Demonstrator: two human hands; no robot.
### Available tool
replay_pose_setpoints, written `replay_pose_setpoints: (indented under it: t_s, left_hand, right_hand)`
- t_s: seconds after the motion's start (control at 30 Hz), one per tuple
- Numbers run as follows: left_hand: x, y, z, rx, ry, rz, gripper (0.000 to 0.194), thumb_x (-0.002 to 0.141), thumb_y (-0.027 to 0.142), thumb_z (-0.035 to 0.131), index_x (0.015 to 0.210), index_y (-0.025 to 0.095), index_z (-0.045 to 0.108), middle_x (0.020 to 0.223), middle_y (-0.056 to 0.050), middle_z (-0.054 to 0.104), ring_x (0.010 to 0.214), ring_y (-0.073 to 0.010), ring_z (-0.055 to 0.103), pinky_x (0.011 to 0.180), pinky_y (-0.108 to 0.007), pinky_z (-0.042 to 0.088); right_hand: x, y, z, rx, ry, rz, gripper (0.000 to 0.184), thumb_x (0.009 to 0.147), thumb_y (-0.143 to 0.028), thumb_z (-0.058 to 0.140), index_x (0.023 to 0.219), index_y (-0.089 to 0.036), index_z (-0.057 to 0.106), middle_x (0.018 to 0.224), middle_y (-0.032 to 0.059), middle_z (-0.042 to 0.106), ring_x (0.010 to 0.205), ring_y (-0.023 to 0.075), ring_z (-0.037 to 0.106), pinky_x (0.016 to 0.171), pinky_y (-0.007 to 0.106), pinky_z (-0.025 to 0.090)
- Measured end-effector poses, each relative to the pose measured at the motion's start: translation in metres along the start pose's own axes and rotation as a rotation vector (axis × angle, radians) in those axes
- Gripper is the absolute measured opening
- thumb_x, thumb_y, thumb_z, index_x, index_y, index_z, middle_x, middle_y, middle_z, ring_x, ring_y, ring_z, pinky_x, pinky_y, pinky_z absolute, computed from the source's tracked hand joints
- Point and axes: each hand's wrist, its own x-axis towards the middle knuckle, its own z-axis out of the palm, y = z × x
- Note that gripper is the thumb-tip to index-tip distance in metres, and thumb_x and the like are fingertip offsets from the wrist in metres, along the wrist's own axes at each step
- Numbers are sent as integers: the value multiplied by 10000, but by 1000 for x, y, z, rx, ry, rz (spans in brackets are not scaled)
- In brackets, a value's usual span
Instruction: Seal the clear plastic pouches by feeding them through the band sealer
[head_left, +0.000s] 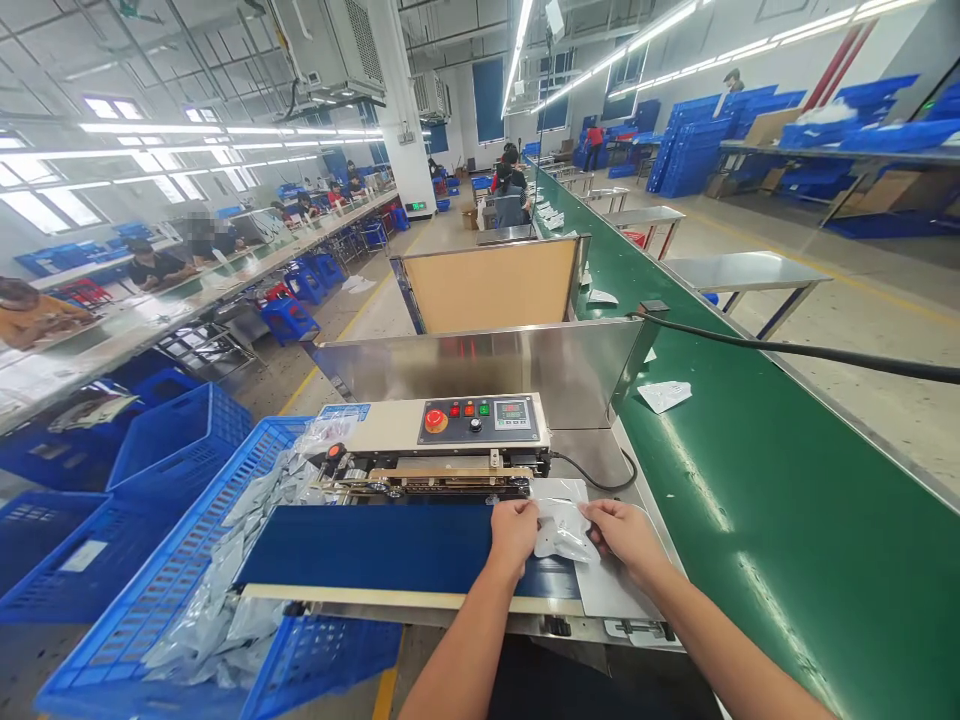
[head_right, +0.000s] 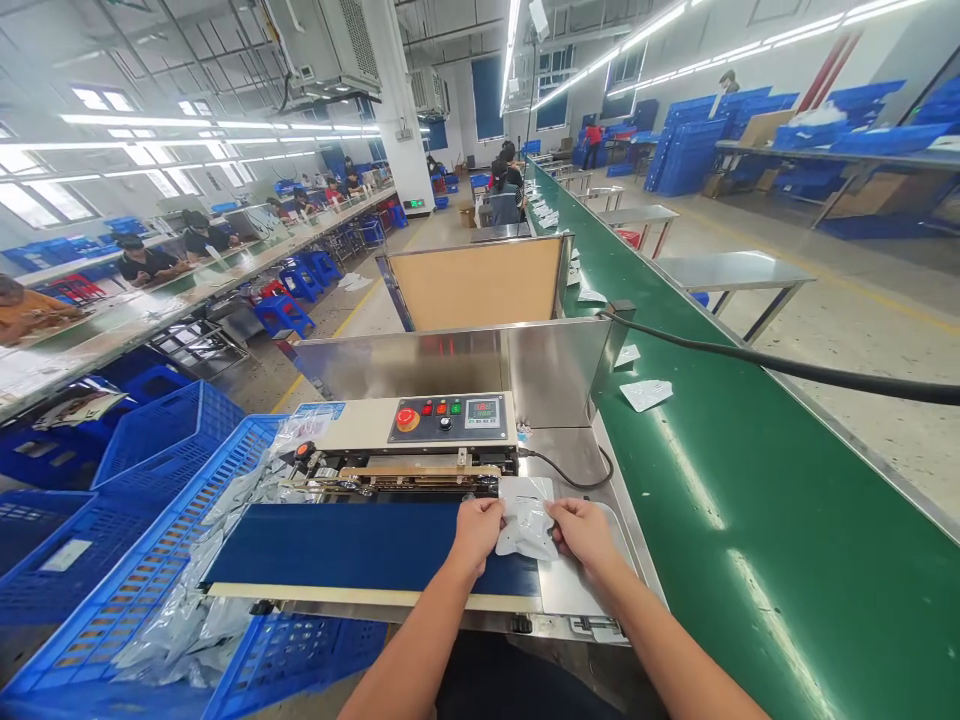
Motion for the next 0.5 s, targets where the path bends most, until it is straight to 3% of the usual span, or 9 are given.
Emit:
replay_pose_setpoints:
  t_s: [0.23,0.33,0.43,0.5]
  left_hand:
    - [4,-1,-44,17,113,47,412,766,485,715,509,193,581,509,29,409,524,-122,349,531,-267,255]
    - [1,0,-67,36,184,82,448,760,543,704,508,190,597,503,13,441,549,-147,416,533,-266,288]
    - [-1,-1,-95,22,251,120,446,723,598,728,585,174,703,574,-36,609,662,-240,616,596,-291,440]
    - [-3,-7,-117,-34,298,121,441,684,615,764,686,175,785,704,-72,746,822,-334,743,699,-339,551]
  right_hand:
    - [16,-1,47,-54,-94,11,324,802,-450,776,676,-191,628,484,-7,582,386,79,426,409,202,304]
    - [12,1,70,-69,-140,6,325,795,-470,773,692,-187,654,527,2,611,400,87,456,395,199,313]
    - [3,9,84,-82,-198,-15,338,748,-519,751,699,-196,665,708,57,717,440,109,546,375,209,345]
    - [0,21,81,-108,-242,-42,404,717,-609,728,700,-209,678,802,85,750,453,128,583,357,221,356]
